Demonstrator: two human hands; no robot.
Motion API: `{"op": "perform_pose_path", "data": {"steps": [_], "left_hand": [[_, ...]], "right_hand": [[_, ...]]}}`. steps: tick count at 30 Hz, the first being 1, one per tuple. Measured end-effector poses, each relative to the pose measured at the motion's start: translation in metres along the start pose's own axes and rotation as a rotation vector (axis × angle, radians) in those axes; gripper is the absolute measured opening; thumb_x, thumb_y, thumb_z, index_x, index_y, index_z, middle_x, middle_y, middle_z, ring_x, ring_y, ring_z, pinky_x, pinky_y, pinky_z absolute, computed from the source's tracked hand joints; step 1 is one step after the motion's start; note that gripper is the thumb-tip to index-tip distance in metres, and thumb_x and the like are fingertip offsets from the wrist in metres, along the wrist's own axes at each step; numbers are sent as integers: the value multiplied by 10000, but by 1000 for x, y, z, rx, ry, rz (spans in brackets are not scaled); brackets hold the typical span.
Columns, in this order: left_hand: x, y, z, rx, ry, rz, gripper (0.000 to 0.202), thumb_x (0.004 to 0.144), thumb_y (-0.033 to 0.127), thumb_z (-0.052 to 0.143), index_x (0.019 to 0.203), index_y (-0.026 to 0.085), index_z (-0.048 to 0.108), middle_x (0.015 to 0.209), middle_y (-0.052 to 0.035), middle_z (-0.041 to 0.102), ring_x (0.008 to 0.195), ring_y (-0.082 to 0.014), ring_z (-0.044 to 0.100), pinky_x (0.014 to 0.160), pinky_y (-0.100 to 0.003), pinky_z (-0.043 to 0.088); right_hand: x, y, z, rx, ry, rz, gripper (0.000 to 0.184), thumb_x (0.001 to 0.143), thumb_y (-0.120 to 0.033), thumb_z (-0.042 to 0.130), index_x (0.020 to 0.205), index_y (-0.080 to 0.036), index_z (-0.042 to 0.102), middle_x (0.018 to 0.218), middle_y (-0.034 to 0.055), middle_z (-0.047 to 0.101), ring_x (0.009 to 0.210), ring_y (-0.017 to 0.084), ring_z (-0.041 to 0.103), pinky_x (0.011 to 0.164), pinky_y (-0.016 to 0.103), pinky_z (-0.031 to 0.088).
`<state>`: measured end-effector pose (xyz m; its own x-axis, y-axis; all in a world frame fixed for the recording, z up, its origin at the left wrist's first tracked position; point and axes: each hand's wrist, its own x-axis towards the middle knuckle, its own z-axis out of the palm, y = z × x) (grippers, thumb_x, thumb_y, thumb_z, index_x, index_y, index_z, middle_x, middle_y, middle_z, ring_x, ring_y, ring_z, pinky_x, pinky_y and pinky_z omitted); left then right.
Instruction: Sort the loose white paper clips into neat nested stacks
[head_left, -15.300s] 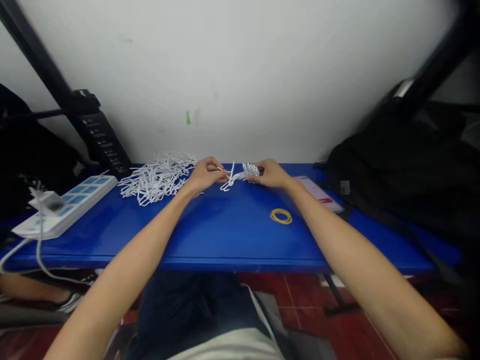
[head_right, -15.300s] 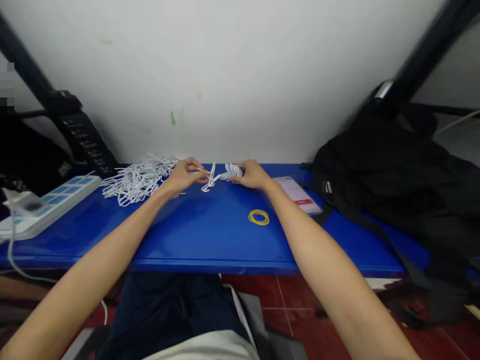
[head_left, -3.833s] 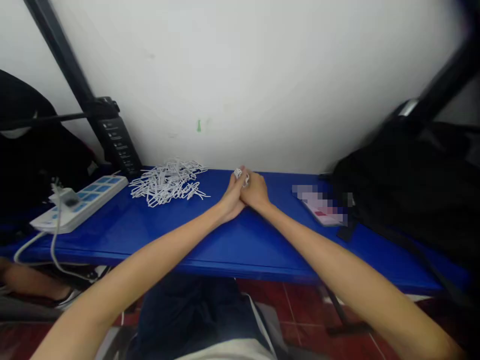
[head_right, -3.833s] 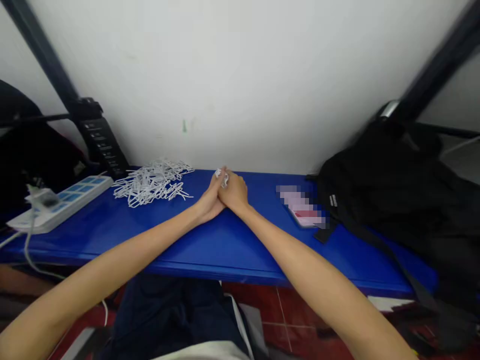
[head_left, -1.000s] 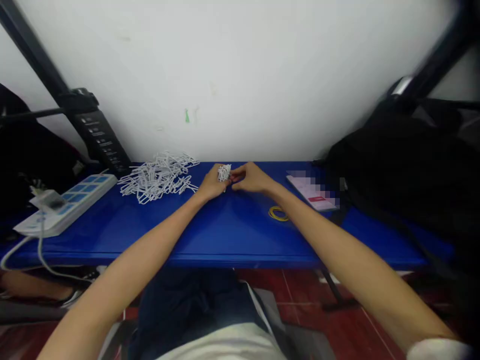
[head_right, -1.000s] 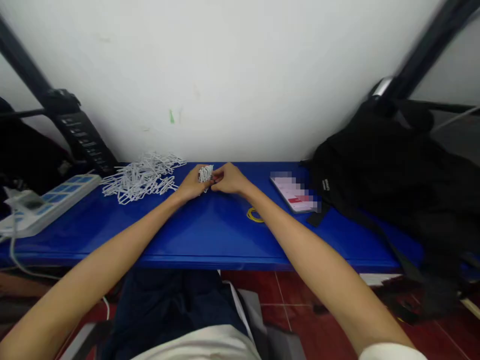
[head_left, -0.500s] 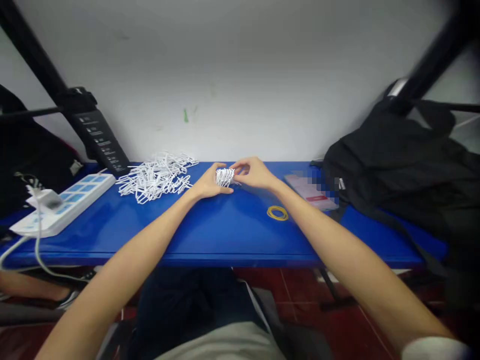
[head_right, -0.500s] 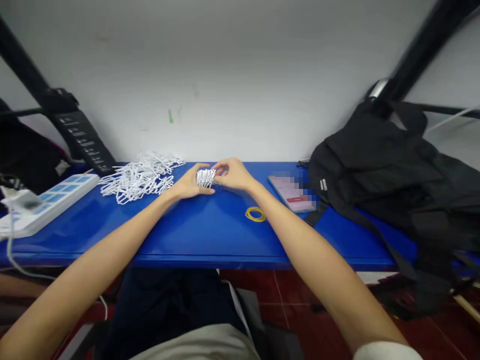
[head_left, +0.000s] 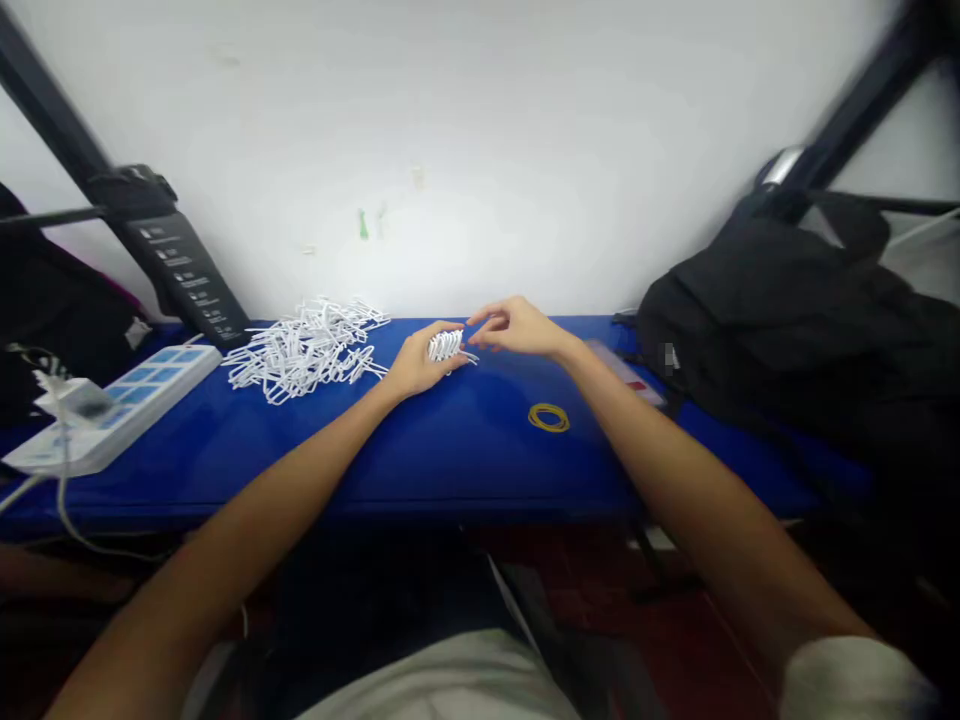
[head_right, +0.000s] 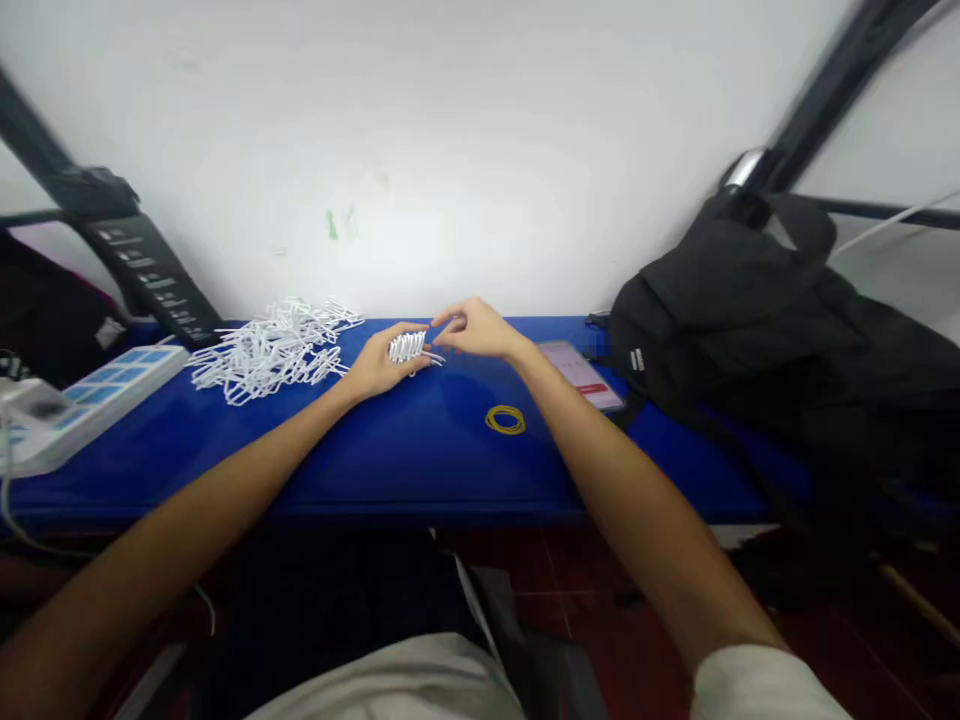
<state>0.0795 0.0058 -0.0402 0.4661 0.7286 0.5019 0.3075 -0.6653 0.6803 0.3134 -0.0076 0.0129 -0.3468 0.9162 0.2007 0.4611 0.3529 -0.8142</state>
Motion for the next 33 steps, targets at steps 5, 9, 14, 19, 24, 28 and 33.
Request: {"op": "perform_pose_path", "data": {"steps": [5, 9, 14, 19, 24, 28, 33], "left_hand": [[4, -11, 2, -160, -19, -82, 568, 688, 300, 922, 1193, 159, 701, 1101, -102, 787, 940, -238, 737, 865, -360, 565], [7, -13, 3, -292, -58, -93, 589, 620, 264, 948, 1137, 150, 690, 1038, -89, 785, 938, -236, 749, 860, -362, 575], [5, -10, 3, -234, -80, -91, 569, 639, 314, 951, 1121, 142, 703, 953, -63, 773, 860, -208, 724, 823, -341, 559], [3, -9, 5, -245, -55, -103, 556, 643, 310, 947, 1117, 146, 708, 1000, -85, 787, 904, -230, 738, 843, -360, 570], [2, -3, 5, -319, -38, -148, 598, 679, 276, 926, 1212, 157, 681, 1066, -115, 796, 930, -231, 762, 867, -374, 587], [2, 6, 1, -374, -21, -176, 683, 700, 268, 919, 1322, 174, 651, 1082, -105, 797, 962, -239, 768, 892, -376, 591], [3, 14, -5, -545, 60, -326, 657, 693, 222, 922, 1298, 170, 673, 1068, -93, 807, 983, -240, 767, 900, -367, 587]], "right_hand": [[-27, -20, -41, -450, -359, 88, 232, 738, -263, 782, 932, -146, 829, 770, 63, 797, 653, 200, 702, 592, 280, 524], [-51, -15, -51, -557, -636, 207, 349, 672, -313, 846, 992, -175, 850, 829, 51, 818, 701, 207, 705, 633, 282, 520], [-56, -2, -48, -384, -794, 131, 274, 747, -327, 784, 943, -142, 828, 876, 72, 812, 774, 193, 703, 702, 269, 532], [-55, -2, -54, -239, -772, 94, 212, 756, -340, 811, 871, -162, 806, 841, 52, 792, 739, 174, 690, 672, 260, 528], [-58, -15, -61, -70, -670, 7, 186, 764, -343, 839, 829, -180, 778, 904, 55, 804, 844, 194, 730, 808, 302, 568], [-46, -23, -45, 123, -452, -4, 170, 740, -272, 827, 857, -179, 747, 799, 37, 783, 748, 184, 718, 744, 303, 561], [-15, -25, -7, 429, -64, 2, 135, 728, -201, 737, 855, -183, 697, 691, 10, 725, 683, 163, 691, 700, 285, 531]]}}
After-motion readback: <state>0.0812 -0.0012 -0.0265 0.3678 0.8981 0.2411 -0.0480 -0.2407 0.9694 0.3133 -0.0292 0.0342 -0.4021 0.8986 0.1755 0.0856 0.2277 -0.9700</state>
